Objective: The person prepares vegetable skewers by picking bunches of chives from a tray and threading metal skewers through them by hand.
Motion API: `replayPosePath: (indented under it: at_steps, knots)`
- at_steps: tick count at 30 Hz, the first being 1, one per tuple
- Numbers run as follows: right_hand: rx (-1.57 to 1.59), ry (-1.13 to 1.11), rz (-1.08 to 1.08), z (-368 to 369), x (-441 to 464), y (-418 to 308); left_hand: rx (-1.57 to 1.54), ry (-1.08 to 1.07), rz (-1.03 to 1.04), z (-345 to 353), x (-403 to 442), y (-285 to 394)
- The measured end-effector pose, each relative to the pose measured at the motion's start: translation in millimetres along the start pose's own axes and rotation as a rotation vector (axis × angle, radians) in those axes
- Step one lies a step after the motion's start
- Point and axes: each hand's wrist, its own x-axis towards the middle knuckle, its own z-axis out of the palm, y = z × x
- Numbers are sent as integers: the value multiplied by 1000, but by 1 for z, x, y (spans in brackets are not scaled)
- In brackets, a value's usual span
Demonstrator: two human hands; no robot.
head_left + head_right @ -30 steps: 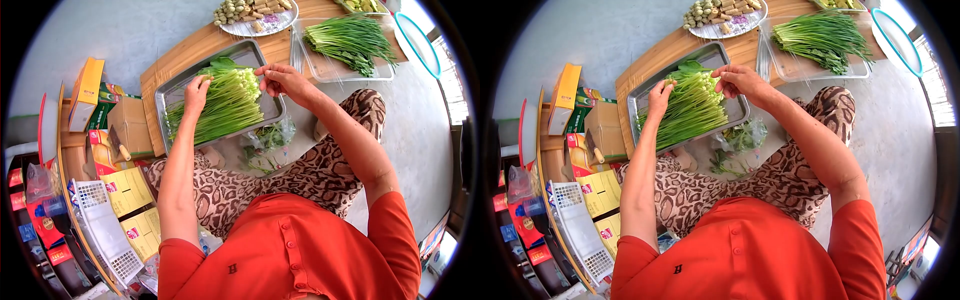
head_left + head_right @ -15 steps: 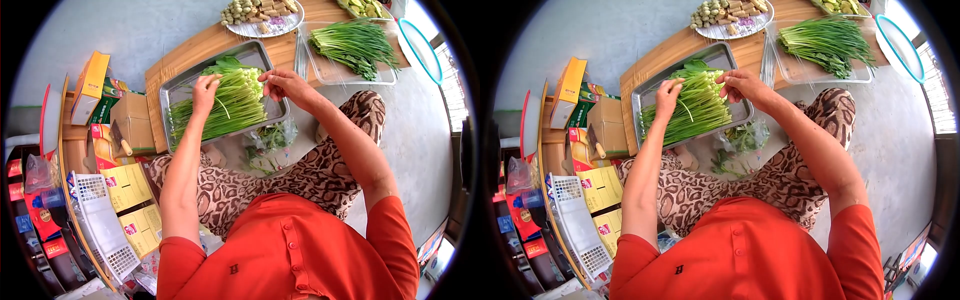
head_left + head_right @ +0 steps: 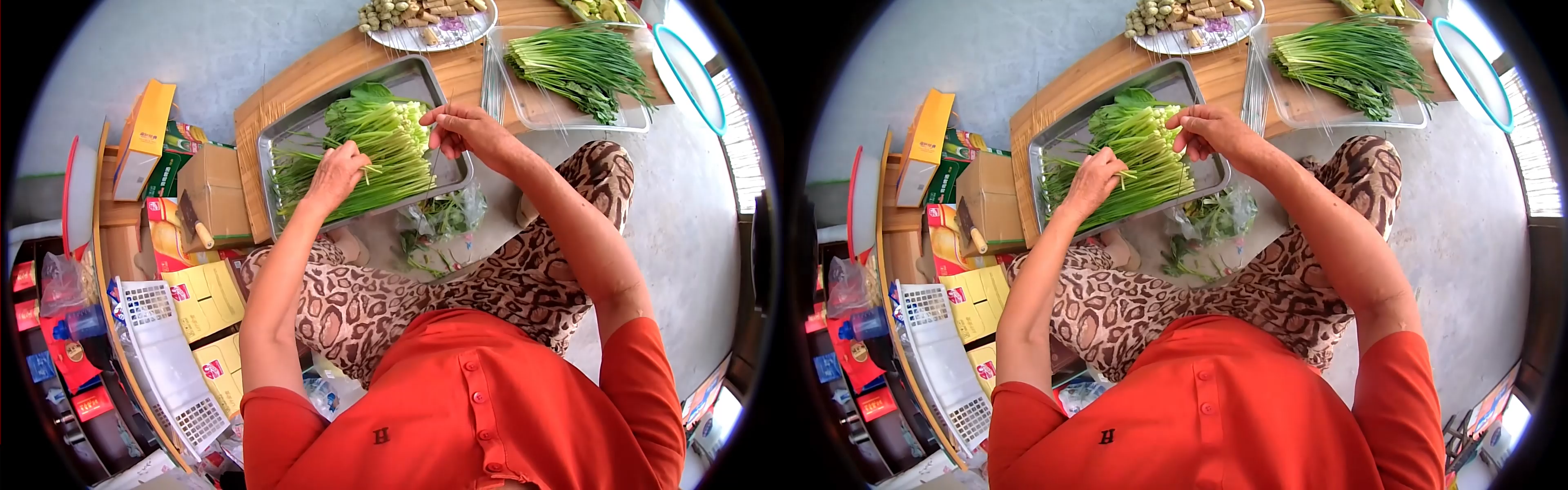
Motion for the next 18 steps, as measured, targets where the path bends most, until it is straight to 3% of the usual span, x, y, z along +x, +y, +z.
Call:
replayPosePath:
  at_steps: [2, 4, 8, 12, 18]
  knots:
    - [1, 1, 0, -1, -1, 0, -53, 48, -1, 1, 5, -2]
    - [-7, 8, 2, -1, 0, 1, -6, 290, 12, -1, 15, -7]
    - [9, -10, 3, -1, 2, 1, 62, 186, -74, 8, 30, -5]
    - [-9, 5, -1, 0, 1, -1, -91, 280, -174, 23, 41, 8]
    - [4, 7, -14, -2, 2, 0, -109, 249, -190, 23, 42, 22]
